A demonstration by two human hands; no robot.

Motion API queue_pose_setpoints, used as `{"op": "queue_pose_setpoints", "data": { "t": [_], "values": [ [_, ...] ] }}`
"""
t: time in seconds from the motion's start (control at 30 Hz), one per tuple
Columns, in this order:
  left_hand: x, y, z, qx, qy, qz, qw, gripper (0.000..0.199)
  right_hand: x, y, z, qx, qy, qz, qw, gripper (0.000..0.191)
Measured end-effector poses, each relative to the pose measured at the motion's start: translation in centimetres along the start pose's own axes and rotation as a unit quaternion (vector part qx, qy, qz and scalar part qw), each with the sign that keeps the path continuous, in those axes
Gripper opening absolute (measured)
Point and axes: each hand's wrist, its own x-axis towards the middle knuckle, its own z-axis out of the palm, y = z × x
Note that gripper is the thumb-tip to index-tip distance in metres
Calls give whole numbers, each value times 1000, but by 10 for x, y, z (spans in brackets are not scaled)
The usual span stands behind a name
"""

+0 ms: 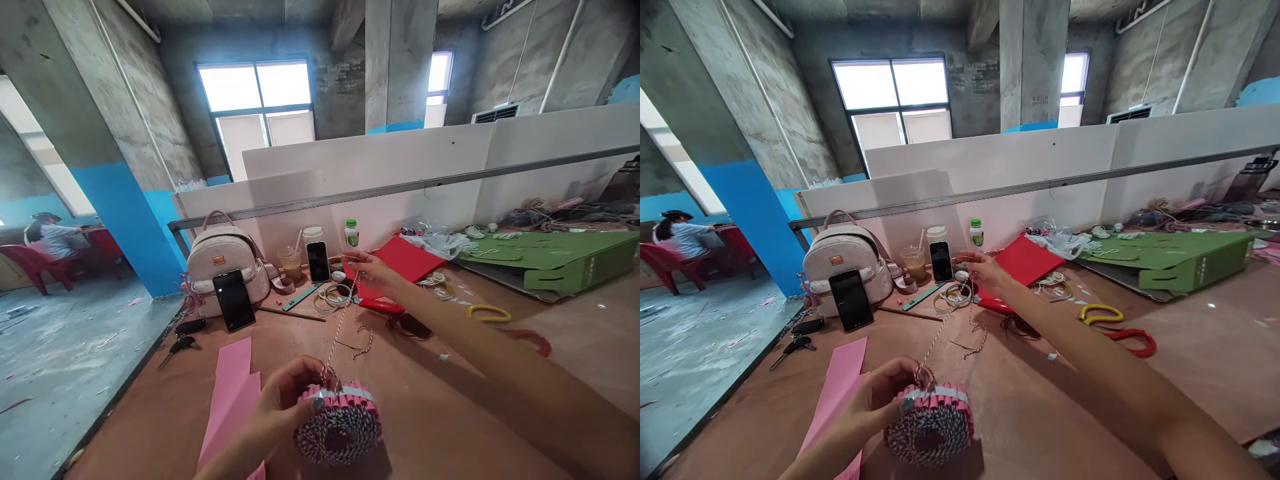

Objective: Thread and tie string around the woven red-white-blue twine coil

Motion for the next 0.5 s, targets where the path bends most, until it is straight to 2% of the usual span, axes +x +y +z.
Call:
{"op": "queue_pose_setpoints", "data": {
  "t": [0.1,0.17,0.4,0.5],
  "values": [
    [0,2,1,-16,-15,-4,1000,37,13,6,-17,-7,83,-42,996,16],
    [1,2,1,-23,-17,-4,1000,40,19,11,-28,-17,124,-57,990,12],
    [0,1,0,-27,-10,10,1000,45,31,11,-59,-76,226,-87,967,19],
    [-1,4,0,-1,-9,9,1000,39,29,10,-65,-114,238,-106,959,23]
  ]
}}
